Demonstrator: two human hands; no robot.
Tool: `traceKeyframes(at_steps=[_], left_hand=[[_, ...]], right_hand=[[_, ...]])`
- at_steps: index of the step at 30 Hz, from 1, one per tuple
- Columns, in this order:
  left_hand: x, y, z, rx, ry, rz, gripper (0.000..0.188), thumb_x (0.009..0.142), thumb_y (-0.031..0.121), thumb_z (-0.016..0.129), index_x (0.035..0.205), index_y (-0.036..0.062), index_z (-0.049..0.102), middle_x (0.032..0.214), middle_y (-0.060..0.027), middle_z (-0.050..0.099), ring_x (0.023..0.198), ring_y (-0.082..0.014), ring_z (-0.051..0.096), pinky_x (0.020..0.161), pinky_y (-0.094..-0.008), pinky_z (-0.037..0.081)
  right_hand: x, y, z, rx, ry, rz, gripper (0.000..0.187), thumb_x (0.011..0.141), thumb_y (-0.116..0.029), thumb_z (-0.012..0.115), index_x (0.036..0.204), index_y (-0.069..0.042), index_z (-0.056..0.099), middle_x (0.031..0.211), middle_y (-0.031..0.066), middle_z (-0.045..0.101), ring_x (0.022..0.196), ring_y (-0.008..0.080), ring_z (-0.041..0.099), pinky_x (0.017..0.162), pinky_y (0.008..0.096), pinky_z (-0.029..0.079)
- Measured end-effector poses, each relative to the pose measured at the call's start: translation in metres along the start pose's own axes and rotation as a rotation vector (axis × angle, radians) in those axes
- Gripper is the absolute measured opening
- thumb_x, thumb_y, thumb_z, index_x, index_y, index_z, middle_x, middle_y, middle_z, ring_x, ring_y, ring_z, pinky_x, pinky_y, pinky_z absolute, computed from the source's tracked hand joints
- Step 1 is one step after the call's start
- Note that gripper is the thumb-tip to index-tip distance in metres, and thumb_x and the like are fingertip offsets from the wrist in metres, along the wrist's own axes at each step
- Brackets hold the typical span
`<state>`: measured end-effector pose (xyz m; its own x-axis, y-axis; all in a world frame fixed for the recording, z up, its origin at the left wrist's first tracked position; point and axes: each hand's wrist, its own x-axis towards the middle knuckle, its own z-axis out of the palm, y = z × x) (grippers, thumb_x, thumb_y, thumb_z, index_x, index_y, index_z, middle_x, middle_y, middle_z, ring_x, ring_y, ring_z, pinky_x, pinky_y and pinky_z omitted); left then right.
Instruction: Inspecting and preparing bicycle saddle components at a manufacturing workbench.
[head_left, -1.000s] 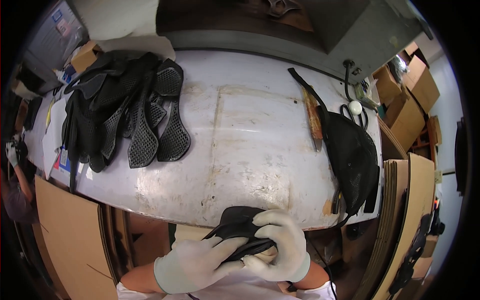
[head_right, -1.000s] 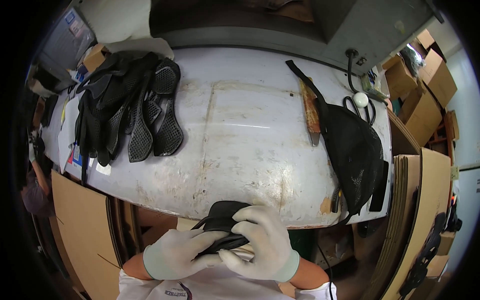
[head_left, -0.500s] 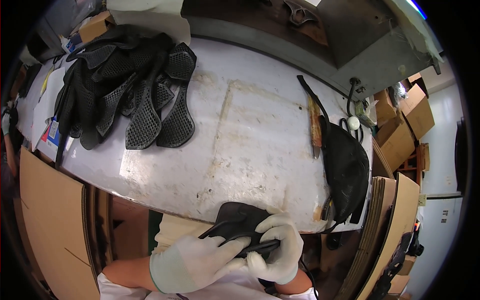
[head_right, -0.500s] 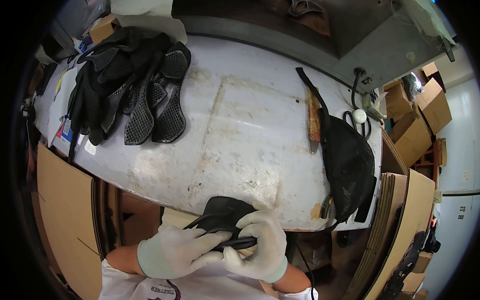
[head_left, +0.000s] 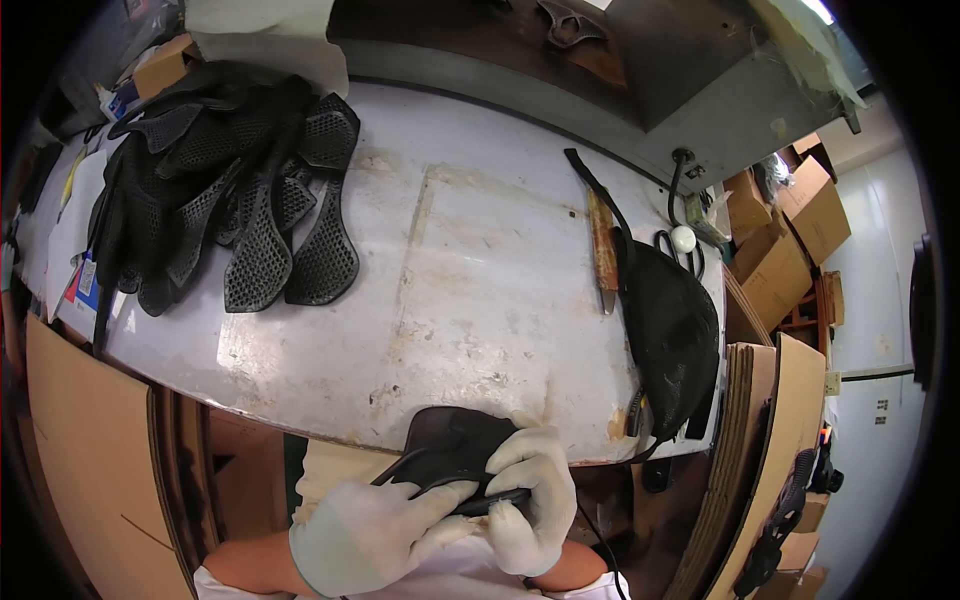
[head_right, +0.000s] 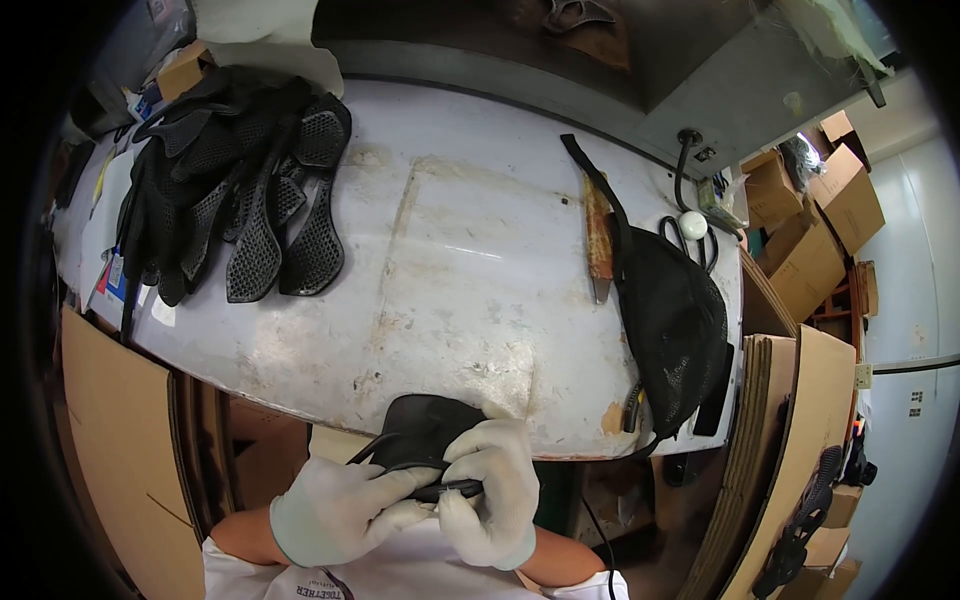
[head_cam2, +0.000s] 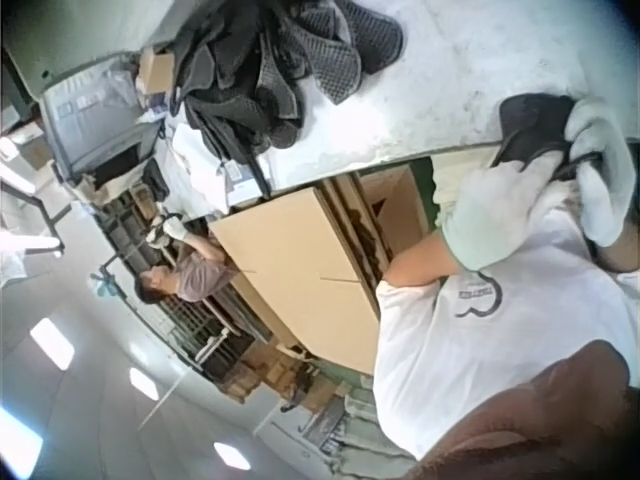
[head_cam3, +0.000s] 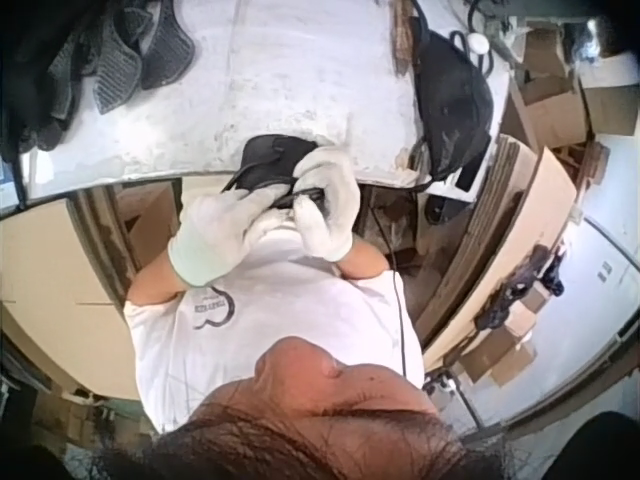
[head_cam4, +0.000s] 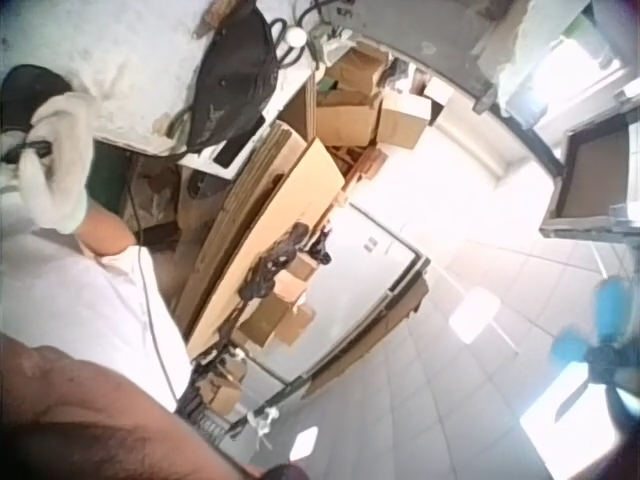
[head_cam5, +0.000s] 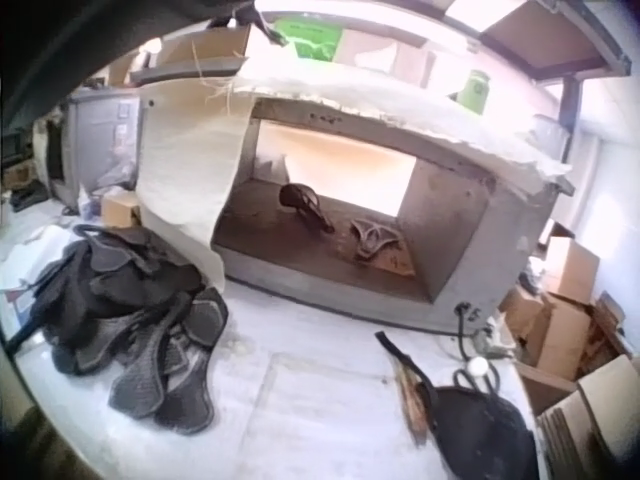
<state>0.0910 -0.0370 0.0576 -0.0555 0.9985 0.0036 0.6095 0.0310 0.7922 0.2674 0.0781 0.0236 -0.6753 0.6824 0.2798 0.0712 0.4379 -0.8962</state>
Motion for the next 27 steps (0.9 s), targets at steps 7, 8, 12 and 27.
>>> traceKeyframes(at_steps=[7, 8, 12, 27], left_hand=[[-0.002, -0.017, -0.004, 0.01, -0.069, 0.002, 0.041, 0.097, 0.04, 0.07, 0.125, 0.0099, 0.073, 0.07, -0.0088, 0.067, 0.055, -0.0259, 0.066, 0.05, -0.0355, 0.051], [-0.002, -0.022, -0.003, -0.041, -0.042, 0.057, 0.044, 0.098, 0.039, 0.069, 0.133, 0.0118, 0.068, 0.069, -0.0081, 0.065, 0.052, -0.0254, 0.064, 0.047, -0.0356, 0.049], [0.0, -0.018, -0.005, -0.014, -0.024, 0.073, 0.044, 0.098, 0.041, 0.069, 0.13, 0.0115, 0.069, 0.065, -0.0069, 0.063, 0.05, -0.0241, 0.063, 0.045, -0.0344, 0.048], [0.007, 0.015, 0.003, 0.404, -0.241, -0.065, 0.04, 0.091, 0.04, 0.074, 0.12, 0.0116, 0.07, 0.082, -0.0114, 0.067, 0.056, -0.0262, 0.065, 0.046, -0.0379, 0.051]], right_hand=[[0.021, 0.003, -0.021, 0.143, -0.202, -0.068, 0.021, 0.086, -0.019, 0.069, 0.097, -0.002, 0.07, 0.105, 0.0163, 0.07, 0.093, 0.031, 0.06, 0.096, 0.0508, 0.047], [0.022, 0.004, -0.023, 0.195, -0.194, -0.058, 0.02, 0.091, -0.018, 0.067, 0.099, -0.001, 0.073, 0.103, 0.0156, 0.072, 0.093, 0.0322, 0.063, 0.092, 0.0479, 0.049], [0.02, 0.015, -0.018, 0.162, -0.175, -0.039, 0.038, 0.104, -0.033, 0.061, 0.092, 0.002, 0.07, 0.093, 0.0161, 0.074, 0.083, 0.0276, 0.066, 0.079, 0.0406, 0.052], [0.031, 0.012, -0.03, 0.106, -0.234, 0.032, 0.038, 0.062, -0.018, 0.099, 0.085, 0.002, 0.076, 0.094, 0.0189, 0.079, 0.086, 0.0309, 0.076, 0.085, 0.0411, 0.054]])
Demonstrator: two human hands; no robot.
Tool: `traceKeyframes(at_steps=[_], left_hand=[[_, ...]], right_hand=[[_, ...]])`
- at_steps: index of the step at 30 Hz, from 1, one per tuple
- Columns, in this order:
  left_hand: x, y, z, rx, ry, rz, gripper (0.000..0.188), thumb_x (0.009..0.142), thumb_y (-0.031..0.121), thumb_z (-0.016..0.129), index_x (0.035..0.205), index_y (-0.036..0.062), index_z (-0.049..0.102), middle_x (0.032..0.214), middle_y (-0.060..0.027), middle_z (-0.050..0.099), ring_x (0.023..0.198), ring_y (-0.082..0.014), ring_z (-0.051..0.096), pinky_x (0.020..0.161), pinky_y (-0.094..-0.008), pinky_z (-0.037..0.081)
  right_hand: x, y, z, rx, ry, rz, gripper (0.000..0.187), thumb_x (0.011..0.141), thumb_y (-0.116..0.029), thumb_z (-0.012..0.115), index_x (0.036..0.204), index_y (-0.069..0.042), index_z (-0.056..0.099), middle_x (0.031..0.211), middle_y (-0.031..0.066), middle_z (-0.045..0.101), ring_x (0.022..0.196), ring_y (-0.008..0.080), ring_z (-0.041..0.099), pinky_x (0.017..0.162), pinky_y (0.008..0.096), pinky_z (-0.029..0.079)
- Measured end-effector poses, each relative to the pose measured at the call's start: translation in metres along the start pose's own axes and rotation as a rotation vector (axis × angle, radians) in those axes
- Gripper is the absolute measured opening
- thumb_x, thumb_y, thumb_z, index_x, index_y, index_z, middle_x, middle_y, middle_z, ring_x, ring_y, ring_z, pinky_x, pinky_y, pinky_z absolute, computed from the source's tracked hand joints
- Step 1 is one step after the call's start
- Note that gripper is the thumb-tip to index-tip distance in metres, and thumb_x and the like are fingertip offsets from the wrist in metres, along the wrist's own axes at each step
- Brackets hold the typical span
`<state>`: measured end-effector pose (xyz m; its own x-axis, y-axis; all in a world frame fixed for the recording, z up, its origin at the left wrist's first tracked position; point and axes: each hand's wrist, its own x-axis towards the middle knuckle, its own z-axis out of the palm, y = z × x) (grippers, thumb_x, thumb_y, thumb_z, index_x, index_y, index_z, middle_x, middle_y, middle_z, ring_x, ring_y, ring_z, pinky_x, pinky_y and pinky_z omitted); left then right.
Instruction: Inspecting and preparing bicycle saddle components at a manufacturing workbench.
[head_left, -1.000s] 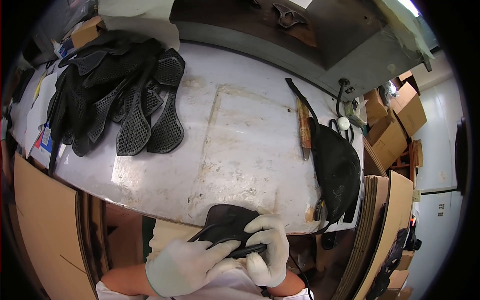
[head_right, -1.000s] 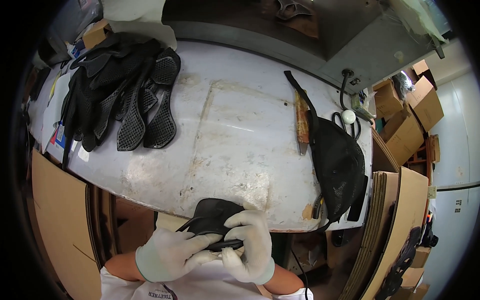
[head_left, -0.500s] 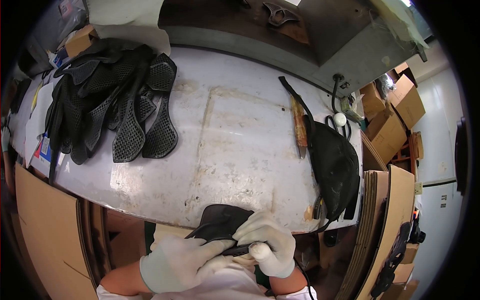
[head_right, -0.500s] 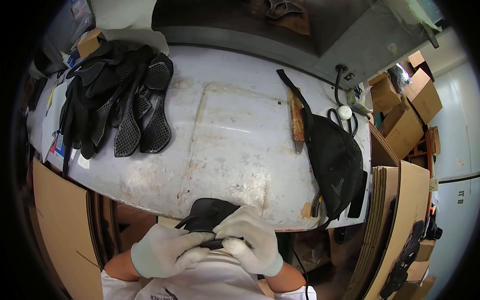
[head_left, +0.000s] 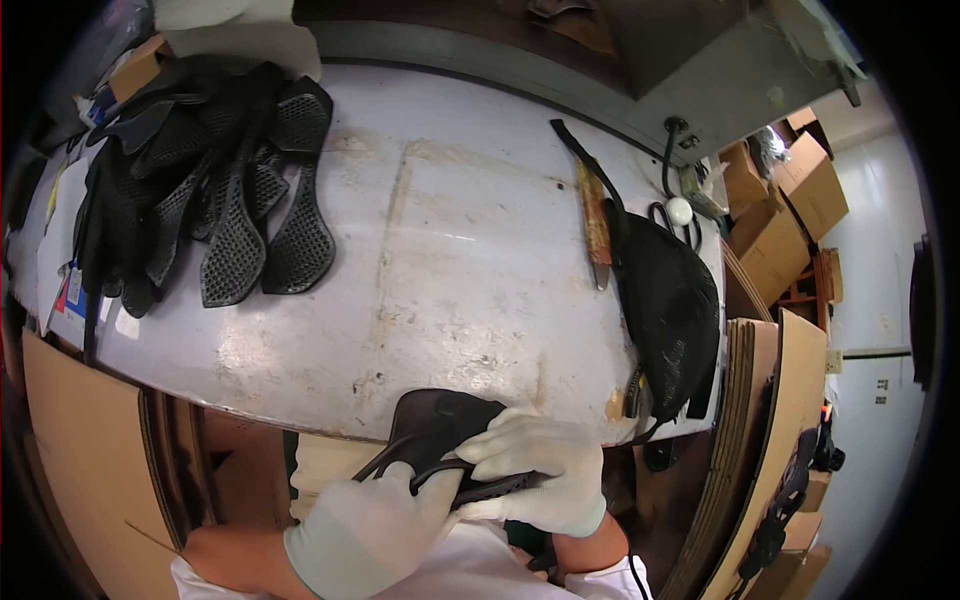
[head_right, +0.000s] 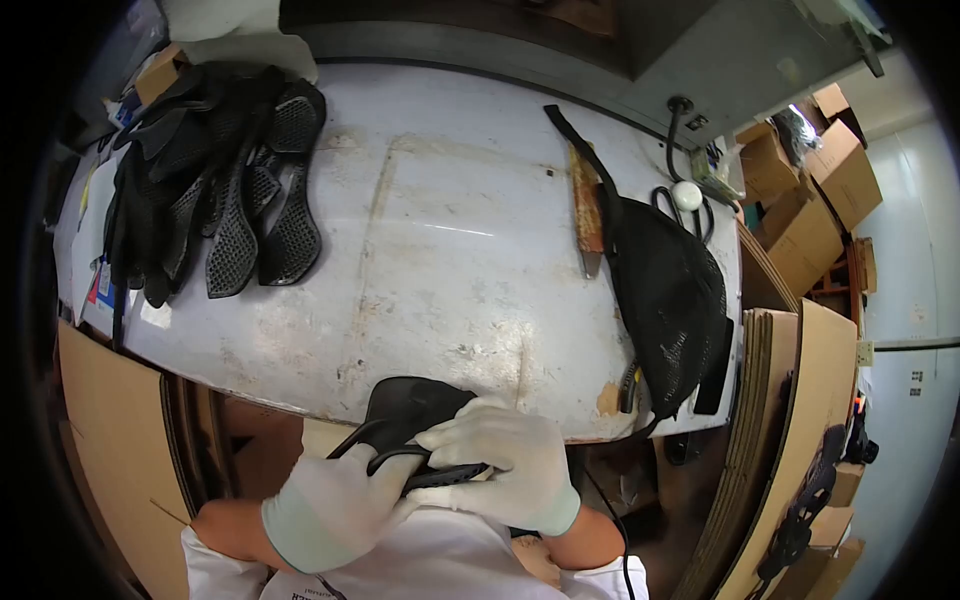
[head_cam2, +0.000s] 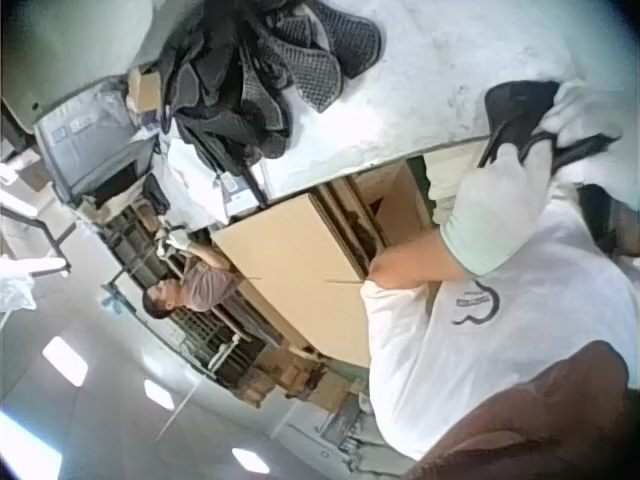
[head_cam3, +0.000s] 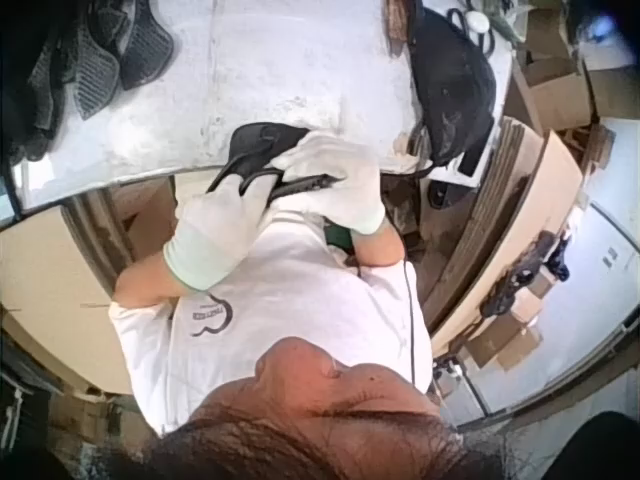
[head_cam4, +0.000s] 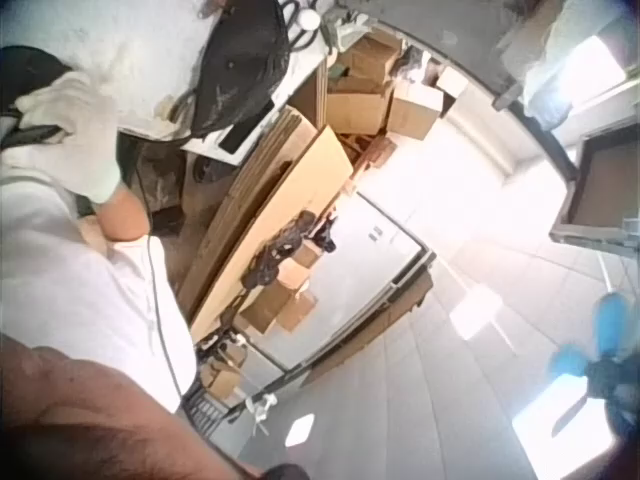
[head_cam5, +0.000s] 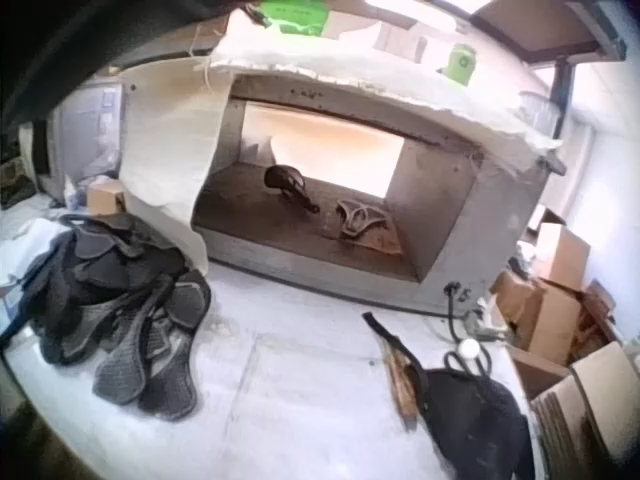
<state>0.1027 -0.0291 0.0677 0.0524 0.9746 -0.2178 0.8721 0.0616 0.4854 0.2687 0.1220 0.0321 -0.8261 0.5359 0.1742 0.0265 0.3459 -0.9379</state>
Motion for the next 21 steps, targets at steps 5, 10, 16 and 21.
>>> traceKeyframes(at_steps=[5, 10, 16, 21], left_hand=[[-0.007, -0.001, 0.011, -0.003, 0.1, -0.086, 0.038, 0.092, 0.036, 0.075, 0.119, 0.0103, 0.071, 0.08, -0.0136, 0.068, 0.063, -0.0266, 0.069, 0.052, -0.0396, 0.053], [-0.018, -0.058, 0.035, -1.53, 0.011, -0.102, 0.037, 0.092, 0.017, 0.072, 0.121, -0.0063, 0.07, 0.077, -0.0081, 0.071, 0.056, -0.0133, 0.062, 0.056, -0.0282, 0.051], [-0.037, -0.055, 0.092, -1.885, 0.307, -0.018, 0.086, 0.077, 0.033, 0.093, 0.139, -0.0124, 0.054, 0.093, -0.0194, 0.072, 0.067, -0.0205, 0.068, 0.06, -0.0325, 0.056], [-0.037, -0.059, 0.045, -1.571, 0.554, 0.083, 0.077, 0.071, 0.037, 0.098, 0.124, -0.0053, 0.063, 0.12, -0.0228, 0.067, 0.119, -0.0348, 0.066, 0.105, -0.047, 0.051]], right_hand=[[-0.001, 0.0, 0.001, -0.001, -0.064, -0.022, 0.041, 0.062, -0.016, 0.099, 0.092, 0.0, 0.076, 0.1, 0.0185, 0.078, 0.094, 0.032, 0.075, 0.091, 0.0433, 0.054], [-0.012, 0.028, 0.036, 0.562, 0.238, 0.085, 0.073, 0.089, -0.06, 0.076, 0.12, 0.006, 0.069, 0.124, 0.02, 0.071, 0.111, 0.0327, 0.071, 0.095, 0.0404, 0.056], [-0.009, 0.006, 0.052, 0.39, 0.153, -0.105, 0.054, 0.101, -0.042, 0.066, 0.089, 0.011, 0.071, 0.083, 0.0196, 0.074, 0.072, 0.0324, 0.074, 0.067, 0.0395, 0.059], [-0.003, 0.002, 0.046, 0.301, 0.078, -0.3, 0.027, 0.09, -0.018, 0.071, 0.081, 0.008, 0.07, 0.074, 0.0207, 0.072, 0.064, 0.0355, 0.072, 0.064, 0.0426, 0.06]])
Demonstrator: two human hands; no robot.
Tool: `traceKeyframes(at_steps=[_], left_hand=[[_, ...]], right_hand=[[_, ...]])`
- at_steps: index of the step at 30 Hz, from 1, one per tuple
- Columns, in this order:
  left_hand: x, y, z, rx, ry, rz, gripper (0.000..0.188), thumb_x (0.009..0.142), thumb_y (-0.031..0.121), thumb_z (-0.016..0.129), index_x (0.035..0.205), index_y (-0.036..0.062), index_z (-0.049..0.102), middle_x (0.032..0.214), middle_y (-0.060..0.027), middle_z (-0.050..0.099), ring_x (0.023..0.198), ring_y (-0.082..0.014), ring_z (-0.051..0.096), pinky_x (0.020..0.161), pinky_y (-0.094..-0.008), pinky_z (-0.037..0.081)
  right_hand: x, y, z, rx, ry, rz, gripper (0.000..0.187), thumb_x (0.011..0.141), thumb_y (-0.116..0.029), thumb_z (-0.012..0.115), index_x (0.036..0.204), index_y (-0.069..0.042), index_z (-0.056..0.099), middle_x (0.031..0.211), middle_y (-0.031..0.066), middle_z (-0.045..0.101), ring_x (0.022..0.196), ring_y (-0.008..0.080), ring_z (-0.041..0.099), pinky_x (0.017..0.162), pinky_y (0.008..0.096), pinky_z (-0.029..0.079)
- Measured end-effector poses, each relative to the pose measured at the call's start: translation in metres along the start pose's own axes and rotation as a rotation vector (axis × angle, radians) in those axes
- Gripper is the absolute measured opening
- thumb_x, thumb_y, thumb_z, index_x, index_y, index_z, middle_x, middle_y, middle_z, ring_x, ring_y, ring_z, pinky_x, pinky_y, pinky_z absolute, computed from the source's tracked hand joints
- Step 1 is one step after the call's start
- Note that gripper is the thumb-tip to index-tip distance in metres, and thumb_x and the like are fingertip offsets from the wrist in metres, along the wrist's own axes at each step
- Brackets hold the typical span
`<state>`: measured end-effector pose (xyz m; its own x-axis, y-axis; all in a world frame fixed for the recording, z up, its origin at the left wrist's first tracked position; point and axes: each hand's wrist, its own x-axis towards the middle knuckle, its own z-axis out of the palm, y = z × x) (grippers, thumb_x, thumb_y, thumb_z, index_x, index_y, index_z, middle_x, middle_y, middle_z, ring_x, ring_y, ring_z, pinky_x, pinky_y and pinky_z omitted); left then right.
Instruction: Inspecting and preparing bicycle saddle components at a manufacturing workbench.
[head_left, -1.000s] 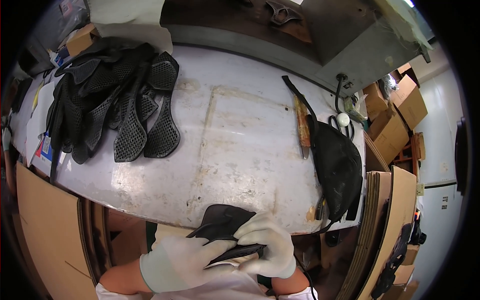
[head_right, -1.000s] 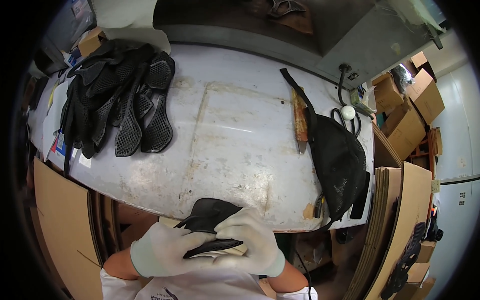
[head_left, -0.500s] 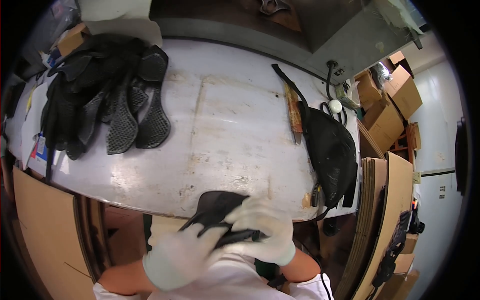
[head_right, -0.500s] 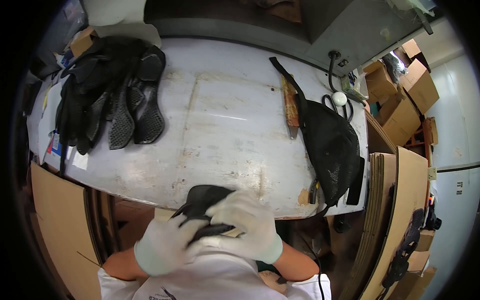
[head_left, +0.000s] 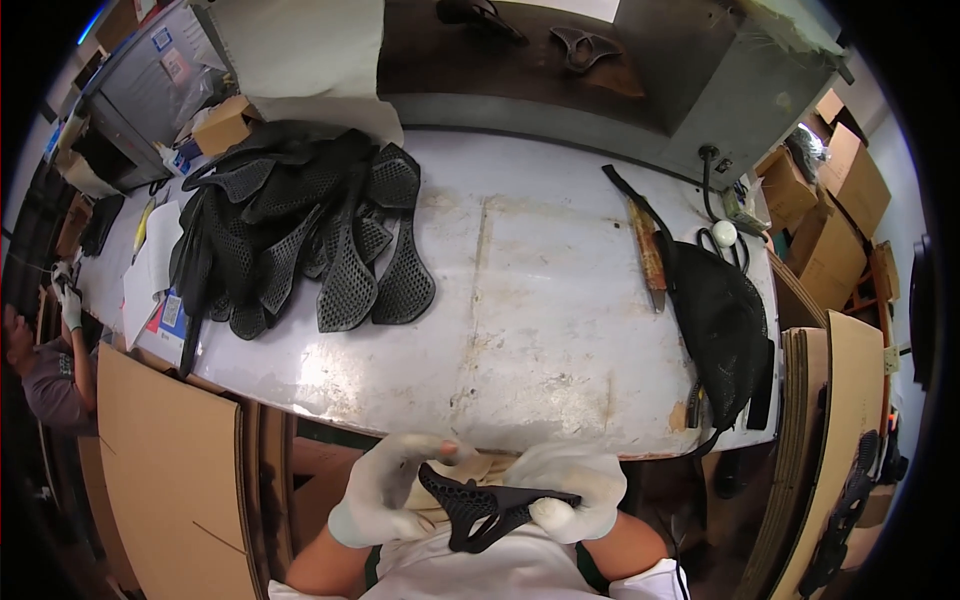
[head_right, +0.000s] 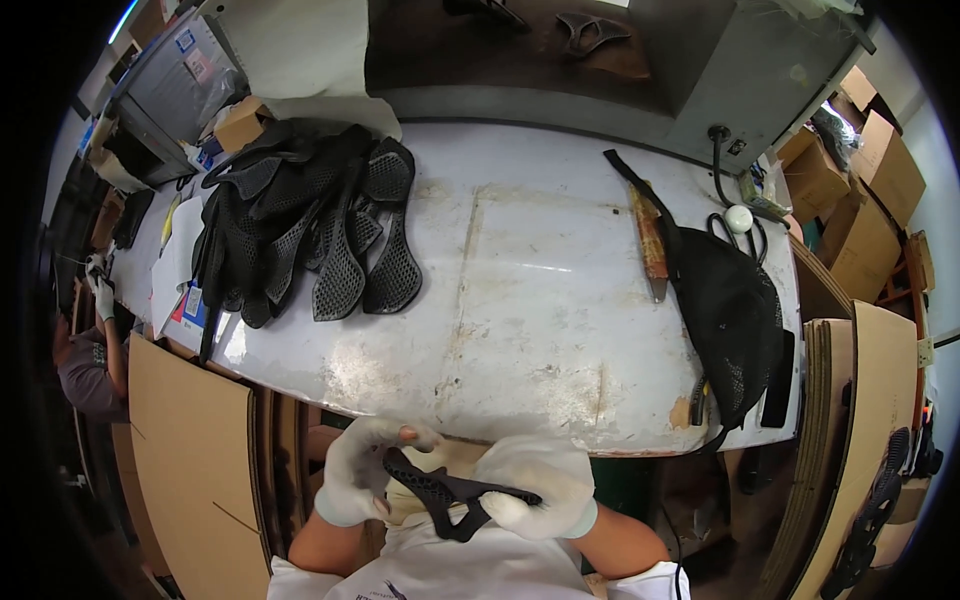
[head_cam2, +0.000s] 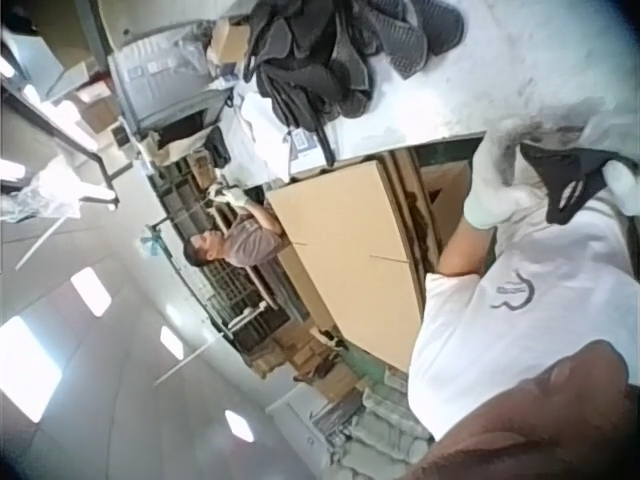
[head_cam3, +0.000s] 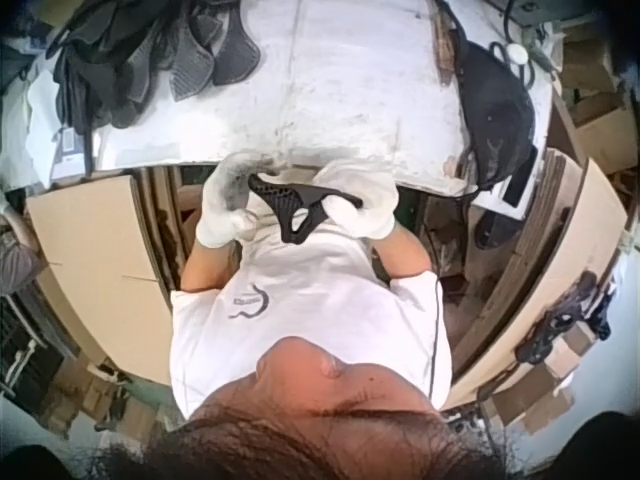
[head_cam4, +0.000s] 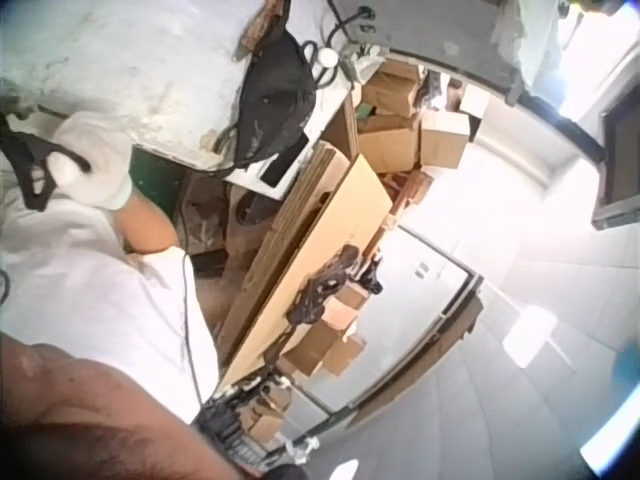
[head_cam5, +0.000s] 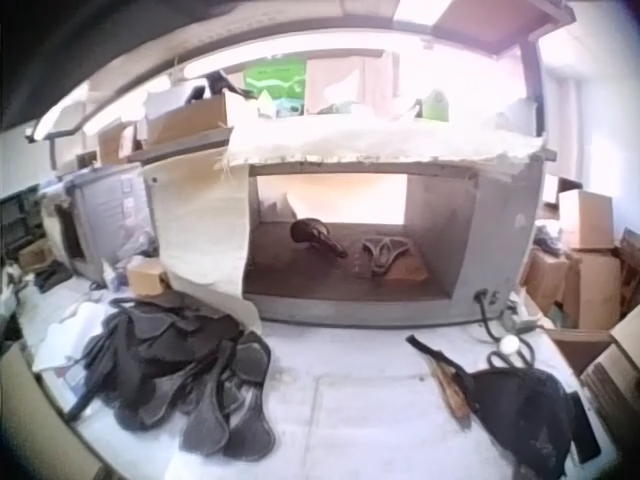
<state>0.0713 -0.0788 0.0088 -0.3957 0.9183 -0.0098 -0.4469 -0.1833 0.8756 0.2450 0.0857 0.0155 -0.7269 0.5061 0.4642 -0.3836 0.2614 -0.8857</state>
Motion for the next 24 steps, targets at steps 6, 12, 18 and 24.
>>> traceKeyframes(at_steps=[6, 12, 18, 24], left_hand=[[0.021, 0.047, 0.024, 0.648, -0.157, -0.172, 0.03, 0.069, 0.019, 0.086, 0.087, -0.0048, 0.077, 0.08, -0.015, 0.075, 0.073, -0.0234, 0.074, 0.068, -0.0315, 0.057], [0.024, 0.027, 0.031, 0.654, -0.004, -0.206, 0.032, 0.079, 0.018, 0.082, 0.103, -0.0037, 0.075, 0.08, -0.01, 0.073, 0.07, -0.0175, 0.069, 0.068, -0.0304, 0.055], [0.023, 0.017, 0.018, 0.396, -0.065, -0.552, 0.056, 0.075, 0.013, 0.085, 0.12, -0.0131, 0.062, 0.098, -0.0059, 0.07, 0.086, -0.0087, 0.062, 0.077, -0.0256, 0.052], [0.024, 0.001, 0.017, 0.452, -0.085, -0.425, 0.045, 0.076, 0.022, 0.088, 0.105, -0.0057, 0.069, 0.076, -0.0019, 0.066, 0.07, -0.0069, 0.059, 0.063, -0.0261, 0.051]], right_hand=[[-0.001, -0.01, -0.008, -0.036, -0.106, 0.058, 0.024, 0.086, -0.013, 0.074, 0.081, 0.009, 0.07, 0.074, 0.0216, 0.07, 0.065, 0.0362, 0.072, 0.063, 0.0429, 0.06], [-0.004, -0.022, 0.004, -0.347, 0.09, 0.441, 0.031, 0.089, -0.031, 0.077, 0.087, -0.001, 0.075, 0.074, 0.0151, 0.069, 0.066, 0.0276, 0.069, 0.063, 0.0355, 0.055], [-0.019, -0.015, 0.004, -0.189, 0.183, 0.686, 0.038, 0.097, -0.038, 0.073, 0.094, 0.0, 0.075, 0.083, 0.0106, 0.073, 0.075, 0.016, 0.069, 0.069, 0.0313, 0.054], [-0.02, -0.023, 0.002, -0.2, 0.225, 0.704, 0.038, 0.094, -0.035, 0.076, 0.092, 0.002, 0.072, 0.084, 0.0092, 0.071, 0.073, 0.0159, 0.065, 0.068, 0.0316, 0.052]])
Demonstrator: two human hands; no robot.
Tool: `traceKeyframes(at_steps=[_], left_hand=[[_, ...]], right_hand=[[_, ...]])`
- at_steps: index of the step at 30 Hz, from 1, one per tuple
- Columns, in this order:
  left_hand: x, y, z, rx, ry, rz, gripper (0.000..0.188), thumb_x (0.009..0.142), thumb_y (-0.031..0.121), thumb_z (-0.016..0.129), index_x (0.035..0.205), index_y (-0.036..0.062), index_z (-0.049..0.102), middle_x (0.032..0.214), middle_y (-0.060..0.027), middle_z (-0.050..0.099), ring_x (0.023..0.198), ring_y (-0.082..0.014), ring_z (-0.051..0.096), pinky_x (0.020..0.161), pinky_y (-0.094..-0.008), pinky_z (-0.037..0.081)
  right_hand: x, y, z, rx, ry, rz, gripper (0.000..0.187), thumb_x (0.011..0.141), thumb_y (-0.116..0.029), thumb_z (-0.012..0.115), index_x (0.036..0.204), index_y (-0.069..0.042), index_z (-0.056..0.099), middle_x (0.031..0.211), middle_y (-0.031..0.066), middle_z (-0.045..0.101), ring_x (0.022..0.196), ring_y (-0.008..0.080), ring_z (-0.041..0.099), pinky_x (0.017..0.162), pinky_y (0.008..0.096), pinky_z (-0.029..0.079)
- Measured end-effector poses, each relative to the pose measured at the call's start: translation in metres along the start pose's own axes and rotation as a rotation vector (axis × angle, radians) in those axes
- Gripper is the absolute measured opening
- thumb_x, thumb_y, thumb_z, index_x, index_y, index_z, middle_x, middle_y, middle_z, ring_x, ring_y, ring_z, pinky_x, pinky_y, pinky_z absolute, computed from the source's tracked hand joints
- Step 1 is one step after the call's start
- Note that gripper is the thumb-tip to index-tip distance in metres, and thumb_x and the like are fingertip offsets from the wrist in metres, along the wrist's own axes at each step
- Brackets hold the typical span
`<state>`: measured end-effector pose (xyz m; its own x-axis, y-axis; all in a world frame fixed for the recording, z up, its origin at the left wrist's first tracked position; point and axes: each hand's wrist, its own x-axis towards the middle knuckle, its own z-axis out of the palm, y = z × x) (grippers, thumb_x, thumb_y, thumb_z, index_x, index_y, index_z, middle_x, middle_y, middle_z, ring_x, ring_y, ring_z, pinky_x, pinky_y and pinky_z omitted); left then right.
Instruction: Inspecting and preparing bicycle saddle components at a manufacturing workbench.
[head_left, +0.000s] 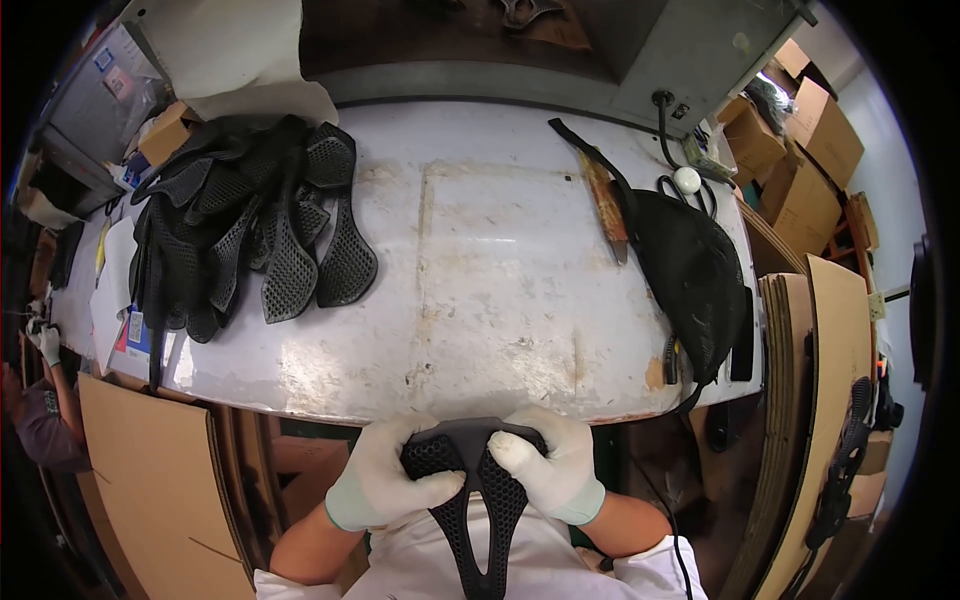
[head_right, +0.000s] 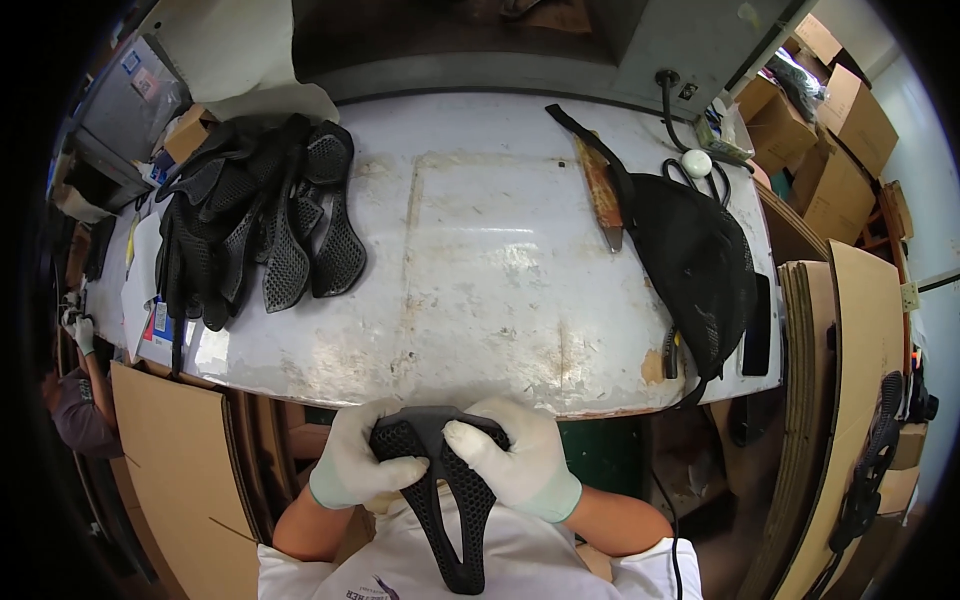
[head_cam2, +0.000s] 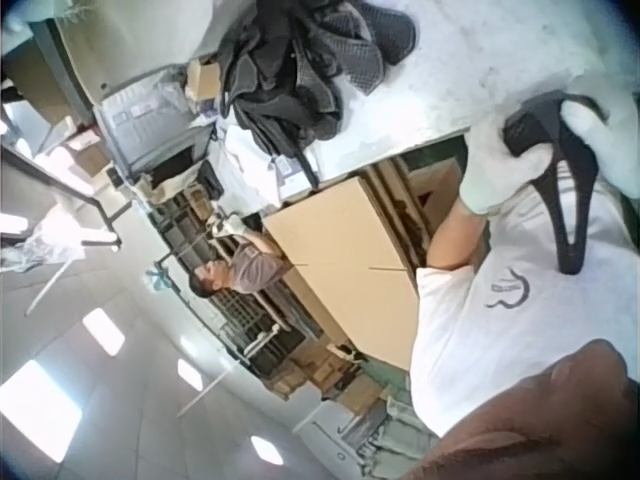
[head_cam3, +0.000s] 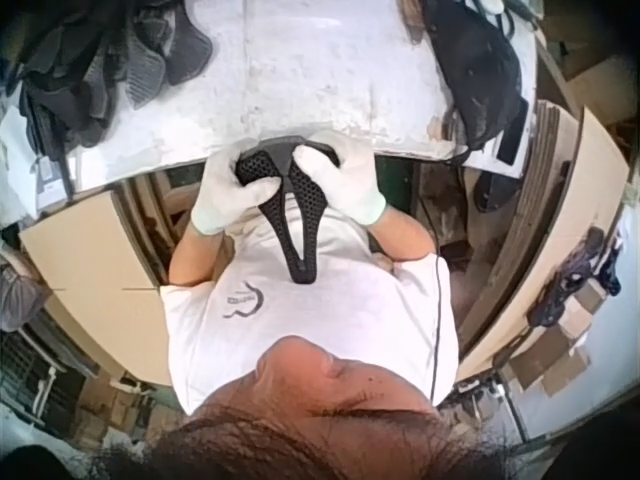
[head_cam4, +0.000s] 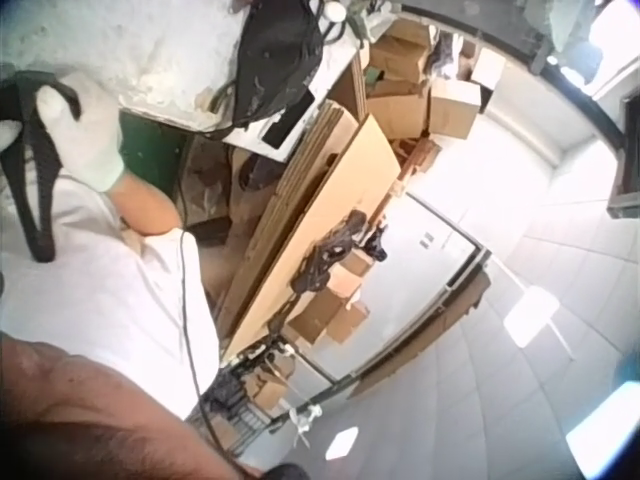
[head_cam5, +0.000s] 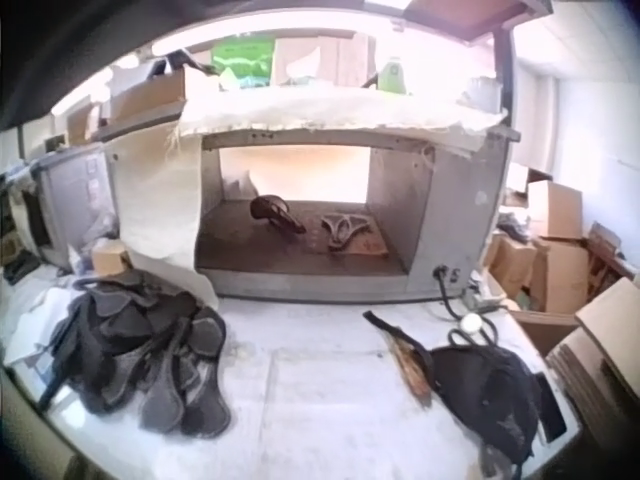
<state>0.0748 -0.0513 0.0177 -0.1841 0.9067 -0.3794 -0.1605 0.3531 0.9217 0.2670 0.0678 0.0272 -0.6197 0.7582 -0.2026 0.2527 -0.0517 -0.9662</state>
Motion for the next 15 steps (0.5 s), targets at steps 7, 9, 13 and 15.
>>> traceKeyframes(at_steps=[7, 9, 13, 15], left_hand=[[-0.007, 0.026, 0.004, 0.212, -0.002, 0.011, 0.047, 0.078, 0.028, 0.088, 0.107, -0.0045, 0.068, 0.079, -0.0053, 0.069, 0.074, -0.0098, 0.065, 0.068, -0.027, 0.053], [-0.007, 0.038, 0.007, 0.106, -0.026, -0.107, 0.043, 0.077, 0.021, 0.087, 0.102, -0.0071, 0.068, 0.077, -0.0057, 0.066, 0.071, -0.0104, 0.063, 0.064, -0.0289, 0.051], [-0.007, 0.044, 0.006, 0.157, -0.073, -0.035, 0.04, 0.079, 0.022, 0.087, 0.1, -0.0069, 0.069, 0.076, -0.0061, 0.067, 0.069, -0.0122, 0.064, 0.063, -0.0295, 0.051], [-0.008, 0.044, 0.003, 0.298, -0.202, -0.094, 0.056, 0.086, 0.035, 0.085, 0.122, -0.0027, 0.065, 0.089, -0.0115, 0.074, 0.082, -0.019, 0.072, 0.075, -0.0322, 0.056]], right_hand=[[0.01, -0.003, -0.032, -0.199, -0.39, -0.065, 0.058, 0.085, -0.034, 0.082, 0.126, 0.002, 0.062, 0.098, 0.0177, 0.072, 0.087, 0.0295, 0.073, 0.079, 0.0364, 0.057], [0.012, -0.001, -0.035, -0.217, -0.386, -0.066, 0.054, 0.082, -0.031, 0.082, 0.12, 0.002, 0.064, 0.096, 0.0172, 0.072, 0.086, 0.0292, 0.073, 0.078, 0.0361, 0.057], [0.015, -0.009, -0.035, -0.278, -0.419, -0.003, 0.052, 0.078, -0.032, 0.083, 0.113, 0.003, 0.066, 0.093, 0.0171, 0.071, 0.081, 0.0276, 0.071, 0.075, 0.0365, 0.056], [0.016, -0.009, -0.034, -0.318, -0.437, 0.059, 0.049, 0.075, -0.032, 0.083, 0.106, 0.003, 0.068, 0.091, 0.0168, 0.069, 0.077, 0.0256, 0.067, 0.071, 0.0367, 0.053]])
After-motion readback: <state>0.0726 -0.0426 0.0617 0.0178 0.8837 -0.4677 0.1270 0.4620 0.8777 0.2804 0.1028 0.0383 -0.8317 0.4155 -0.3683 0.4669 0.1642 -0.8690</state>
